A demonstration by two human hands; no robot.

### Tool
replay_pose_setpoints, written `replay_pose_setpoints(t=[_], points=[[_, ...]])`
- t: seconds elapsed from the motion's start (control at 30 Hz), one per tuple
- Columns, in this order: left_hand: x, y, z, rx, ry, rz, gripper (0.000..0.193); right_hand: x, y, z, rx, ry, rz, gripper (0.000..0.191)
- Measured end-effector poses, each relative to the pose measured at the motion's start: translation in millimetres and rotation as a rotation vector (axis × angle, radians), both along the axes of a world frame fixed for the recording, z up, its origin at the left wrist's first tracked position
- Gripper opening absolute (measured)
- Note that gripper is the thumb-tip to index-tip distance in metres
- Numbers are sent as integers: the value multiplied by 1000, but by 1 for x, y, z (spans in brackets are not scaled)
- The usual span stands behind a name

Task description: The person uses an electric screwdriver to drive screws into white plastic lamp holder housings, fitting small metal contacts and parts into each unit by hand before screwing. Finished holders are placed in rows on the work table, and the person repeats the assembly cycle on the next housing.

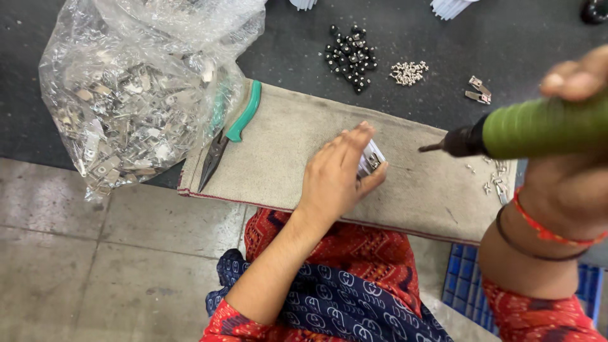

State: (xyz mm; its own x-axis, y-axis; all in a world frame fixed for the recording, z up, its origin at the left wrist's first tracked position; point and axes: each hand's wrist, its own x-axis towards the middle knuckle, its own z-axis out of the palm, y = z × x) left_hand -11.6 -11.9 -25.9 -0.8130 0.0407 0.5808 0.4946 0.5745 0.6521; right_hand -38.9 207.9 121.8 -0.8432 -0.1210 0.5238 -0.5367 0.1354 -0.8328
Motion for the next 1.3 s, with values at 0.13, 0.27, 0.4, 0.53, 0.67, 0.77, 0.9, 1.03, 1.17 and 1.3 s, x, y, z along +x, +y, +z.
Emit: replay_pose_setpoints(t=[0.13,0.27,0.4,0.53,0.67,0.77,0.9,1.03,1.17,1.3], points=[[-1,-3,0,40,-13,-32,59,-1,-10,12,115,47,-28,13],[-6,-5,2,41,-67,-84,59,10,-12,-2,167,170,-133,13],[-16,-8,5,-1,-123,-121,61,47,-20,-44,257,310,-293,14],[-26,-10,8,-82,-256,-157,63,77,-38,-95,565,111,-5,19],[-28,-6,12,-59,-321,-160,64,80,-61,-126,725,284,240,33],[-26,-6,15,-66,-321,-147,66,68,-76,-134,847,332,291,37],[-21,-15,15,4,-263,-172,63,53,-79,-136,918,390,347,37],[-16,-18,11,49,-292,-180,64,51,-72,-138,954,305,396,33],[-15,-16,8,61,-194,-175,63,50,-72,-141,903,324,376,27],[-9,-17,4,38,-196,-155,62,46,-56,-132,906,207,210,17]])
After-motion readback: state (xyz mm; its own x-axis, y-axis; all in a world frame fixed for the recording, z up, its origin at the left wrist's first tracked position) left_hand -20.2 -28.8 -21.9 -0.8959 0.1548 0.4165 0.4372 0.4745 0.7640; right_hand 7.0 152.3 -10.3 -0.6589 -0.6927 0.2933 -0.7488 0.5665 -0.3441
